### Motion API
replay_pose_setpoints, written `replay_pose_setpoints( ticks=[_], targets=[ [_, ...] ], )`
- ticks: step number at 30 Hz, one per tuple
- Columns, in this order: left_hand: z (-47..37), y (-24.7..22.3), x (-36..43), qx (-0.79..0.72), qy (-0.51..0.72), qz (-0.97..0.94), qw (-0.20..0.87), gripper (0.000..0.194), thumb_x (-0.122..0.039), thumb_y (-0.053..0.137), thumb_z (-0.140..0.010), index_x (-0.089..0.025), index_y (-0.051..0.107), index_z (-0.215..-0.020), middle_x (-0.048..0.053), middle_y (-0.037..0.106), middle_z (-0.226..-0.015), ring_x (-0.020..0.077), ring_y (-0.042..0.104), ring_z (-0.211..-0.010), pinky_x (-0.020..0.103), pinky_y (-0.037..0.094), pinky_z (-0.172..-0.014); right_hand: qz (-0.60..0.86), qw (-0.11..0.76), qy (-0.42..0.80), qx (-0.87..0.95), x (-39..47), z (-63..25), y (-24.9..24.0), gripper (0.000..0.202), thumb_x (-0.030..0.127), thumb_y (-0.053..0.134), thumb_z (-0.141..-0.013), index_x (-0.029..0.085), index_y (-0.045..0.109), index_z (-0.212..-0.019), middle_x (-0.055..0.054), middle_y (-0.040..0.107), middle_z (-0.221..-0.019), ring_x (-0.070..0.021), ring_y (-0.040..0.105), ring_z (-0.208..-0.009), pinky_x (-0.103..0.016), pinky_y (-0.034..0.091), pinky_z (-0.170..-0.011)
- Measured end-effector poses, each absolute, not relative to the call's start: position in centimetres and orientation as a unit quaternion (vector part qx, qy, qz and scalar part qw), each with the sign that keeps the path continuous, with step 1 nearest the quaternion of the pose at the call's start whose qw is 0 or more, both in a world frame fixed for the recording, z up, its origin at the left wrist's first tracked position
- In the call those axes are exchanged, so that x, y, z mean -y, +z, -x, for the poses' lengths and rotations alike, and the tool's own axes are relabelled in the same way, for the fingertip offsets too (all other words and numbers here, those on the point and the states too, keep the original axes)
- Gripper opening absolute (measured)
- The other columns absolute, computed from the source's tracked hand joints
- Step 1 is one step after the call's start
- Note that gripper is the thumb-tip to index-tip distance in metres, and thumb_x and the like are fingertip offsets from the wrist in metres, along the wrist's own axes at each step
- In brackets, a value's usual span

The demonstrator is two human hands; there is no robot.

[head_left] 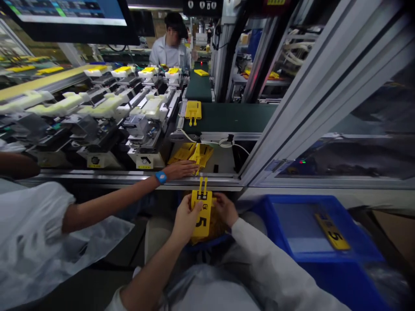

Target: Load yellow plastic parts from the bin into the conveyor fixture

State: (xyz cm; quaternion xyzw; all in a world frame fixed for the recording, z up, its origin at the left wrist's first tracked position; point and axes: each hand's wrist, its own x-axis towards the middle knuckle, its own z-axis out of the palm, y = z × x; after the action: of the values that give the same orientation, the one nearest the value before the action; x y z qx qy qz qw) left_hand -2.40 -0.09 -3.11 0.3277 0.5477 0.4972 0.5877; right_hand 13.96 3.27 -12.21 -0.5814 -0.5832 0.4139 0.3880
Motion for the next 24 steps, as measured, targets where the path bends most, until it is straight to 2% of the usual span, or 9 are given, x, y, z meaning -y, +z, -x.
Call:
replay_pose_setpoints(
  ticks=[3, 6, 8, 12, 17, 20, 22, 24],
  targets=[
    [3.6, -3.2, 0.2, -0.573, 0.47, -0.386, 0.549, 0.039, -0.037, 0.069, -0.075, -0.017, 0.058, -0.107, 0.008, 0.07, -0.098, 0.0212, 0.068, -0.085, 0.033, 0.055, -0.075, 0.559, 0.453, 0.394, 0.572, -3.3, -14.9, -6.7, 0.026, 0.038, 0.061, -0.084, 0.018, 0.063, -0.101, -0.003, 0.067, -0.078, -0.0161, 0.063, -0.069, -0.03, 0.053, -0.066],
    [3.7, -3.1, 0.3, -0.568, 0.456, -0.423, 0.539, 0.042, -0.039, 0.067, -0.076, -0.018, 0.058, -0.111, 0.008, 0.07, -0.103, 0.0226, 0.067, -0.09, 0.033, 0.054, -0.077, 0.472, 0.445, 0.348, 0.678, -2.6, -14.7, -1.6, 0.017, 0.029, 0.058, -0.086, 0.022, 0.068, -0.097, -0.004, 0.069, -0.088, -0.0169, 0.064, -0.079, -0.031, 0.053, -0.073],
    [3.5, -2.9, 0.5, -0.553, 0.453, -0.451, 0.535, 0.043, -0.039, 0.067, -0.077, -0.019, 0.059, -0.114, 0.008, 0.069, -0.108, 0.023, 0.067, -0.095, 0.033, 0.054, -0.079, 0.438, 0.428, 0.307, 0.729, -2.1, -14.1, 0.1, 0.014, 0.024, 0.058, -0.086, 0.024, 0.07, -0.095, -0.004, 0.07, -0.092, -0.0176, 0.065, -0.086, -0.031, 0.052, -0.078],
    [3.2, -2.5, 0.8, -0.541, 0.449, -0.495, 0.51, 0.041, -0.036, 0.065, -0.078, -0.019, 0.06, -0.115, 0.008, 0.069, -0.111, 0.0231, 0.065, -0.1, 0.033, 0.051, -0.085, 0.423, 0.4, 0.262, 0.77, -1.7, -13.1, 0.3, 0.015, 0.02, 0.055, -0.088, 0.023, 0.07, -0.092, -0.005, 0.07, -0.091, -0.0184, 0.064, -0.089, -0.032, 0.052, -0.081],
    [3.5, -2.2, 0.9, -0.545, 0.437, -0.513, 0.499, 0.041, -0.036, 0.063, -0.08, -0.018, 0.059, -0.116, 0.009, 0.068, -0.113, 0.0234, 0.064, -0.102, 0.032, 0.051, -0.086, 0.435, 0.391, 0.264, 0.767, -1.8, -13.3, 0.1, 0.016, 0.021, 0.055, -0.089, 0.023, 0.07, -0.093, -0.004, 0.069, -0.089, -0.0177, 0.063, -0.087, -0.031, 0.051, -0.08],
    [3.7, -2.0, 0.8, -0.539, 0.437, -0.511, 0.507, 0.043, -0.037, 0.063, -0.08, -0.018, 0.059, -0.118, 0.008, 0.068, -0.112, 0.0237, 0.064, -0.1, 0.033, 0.051, -0.085, 0.441, 0.394, 0.262, 0.763, -1.9, -13.4, 0.0, 0.016, 0.022, 0.057, -0.087, 0.024, 0.071, -0.094, -0.006, 0.065, -0.096, -0.0183, 0.061, -0.093, -0.034, 0.05, -0.085],
    [3.7, -1.8, 0.8, -0.534, 0.441, -0.502, 0.518, 0.043, -0.038, 0.062, -0.08, -0.018, 0.059, -0.117, 0.008, 0.069, -0.11, 0.0233, 0.064, -0.099, 0.033, 0.051, -0.084, 0.459, 0.406, 0.286, 0.736, -2.0, -13.4, -0.3, 0.017, 0.024, 0.06, -0.084, 0.023, 0.07, -0.098, -0.007, 0.062, -0.103, -0.019, 0.06, -0.096, -0.035, 0.05, -0.087],
    [3.6, -1.6, 0.7, -0.527, 0.448, -0.49, 0.53, 0.042, -0.04, 0.062, -0.081, -0.017, 0.058, -0.116, 0.008, 0.068, -0.109, 0.0227, 0.064, -0.097, 0.032, 0.051, -0.082, 0.48, 0.412, 0.37, 0.681, -2.1, -13.4, -0.9, 0.024, 0.027, 0.06, -0.084, 0.022, 0.065, -0.107, -0.007, 0.063, -0.105, -0.0184, 0.062, -0.092, -0.034, 0.052, -0.082]
  ],
)
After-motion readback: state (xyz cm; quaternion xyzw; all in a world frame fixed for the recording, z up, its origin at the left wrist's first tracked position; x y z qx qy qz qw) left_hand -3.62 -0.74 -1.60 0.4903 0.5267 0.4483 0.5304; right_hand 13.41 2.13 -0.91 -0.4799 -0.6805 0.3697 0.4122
